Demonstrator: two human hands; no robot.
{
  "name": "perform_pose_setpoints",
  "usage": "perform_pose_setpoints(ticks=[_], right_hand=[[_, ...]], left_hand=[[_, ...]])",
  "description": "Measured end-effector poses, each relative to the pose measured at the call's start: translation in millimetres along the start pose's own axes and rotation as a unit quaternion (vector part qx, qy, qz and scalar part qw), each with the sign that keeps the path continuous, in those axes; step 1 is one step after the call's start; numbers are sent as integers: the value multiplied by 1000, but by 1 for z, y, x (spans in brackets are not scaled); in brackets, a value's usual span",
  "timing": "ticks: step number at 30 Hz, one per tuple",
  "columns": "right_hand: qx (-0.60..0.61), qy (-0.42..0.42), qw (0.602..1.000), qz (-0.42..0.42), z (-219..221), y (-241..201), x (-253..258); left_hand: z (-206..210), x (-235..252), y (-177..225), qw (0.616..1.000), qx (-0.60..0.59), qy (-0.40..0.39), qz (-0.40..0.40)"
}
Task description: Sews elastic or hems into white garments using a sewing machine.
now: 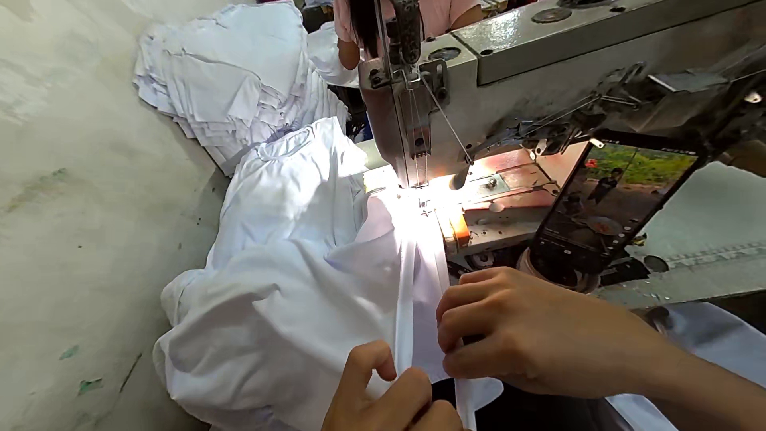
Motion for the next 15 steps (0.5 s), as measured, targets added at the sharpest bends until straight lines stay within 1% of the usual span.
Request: perform_pose_setpoints(ticks=[2, 3, 4, 5, 6, 7, 9, 10, 11, 13, 14, 15], right_hand=[[26, 87, 995, 30, -3, -2, -4], [49, 140, 987, 57, -6, -2, -8], [73, 193, 975, 82, -9, -2, -13], [90, 236, 962, 102, -10, -2, -18], [98, 266, 952, 118, -10, -3, -24], [99, 283, 945, 132, -7, -5, -30], [106, 276, 944, 149, 7, -13, -43], [110, 254, 949, 154, 17, -20, -50], [101, 225, 956, 160, 25, -26, -56], [64, 168, 967, 179, 38, -33, -67], [49, 146, 969, 195, 44, -36, -71], [34, 128, 968, 212, 48, -40, -75]], left_hand=[[14, -2, -14, 994, -24, 107, -26], [30, -2, -30, 988, -2, 144, -51], [48, -2, -53, 984, 38, 164, -65], [64, -3, -79, 977, 88, 183, -63], [70, -6, -103, 969, 132, 201, -60], [64, -9, -120, 961, 167, 214, -58], [35, -13, -128, 957, 187, 221, -30], [28, -15, -124, 964, 180, 198, -4], [29, -15, -119, 973, 164, 160, 29], [47, -17, -117, 986, 124, 77, 82], [56, -21, -120, 988, 112, 54, 90], [61, -25, -123, 990, 102, 47, 87]])
Point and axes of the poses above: each hand's wrist, its own x-axis towards the middle knuckle, its own z-axis out of the palm, y = z × x, the point moved 3 cm from there along x, towards the middle knuckle, and after that the axes turned 8 degrees about -x, right-handed, at the moved point
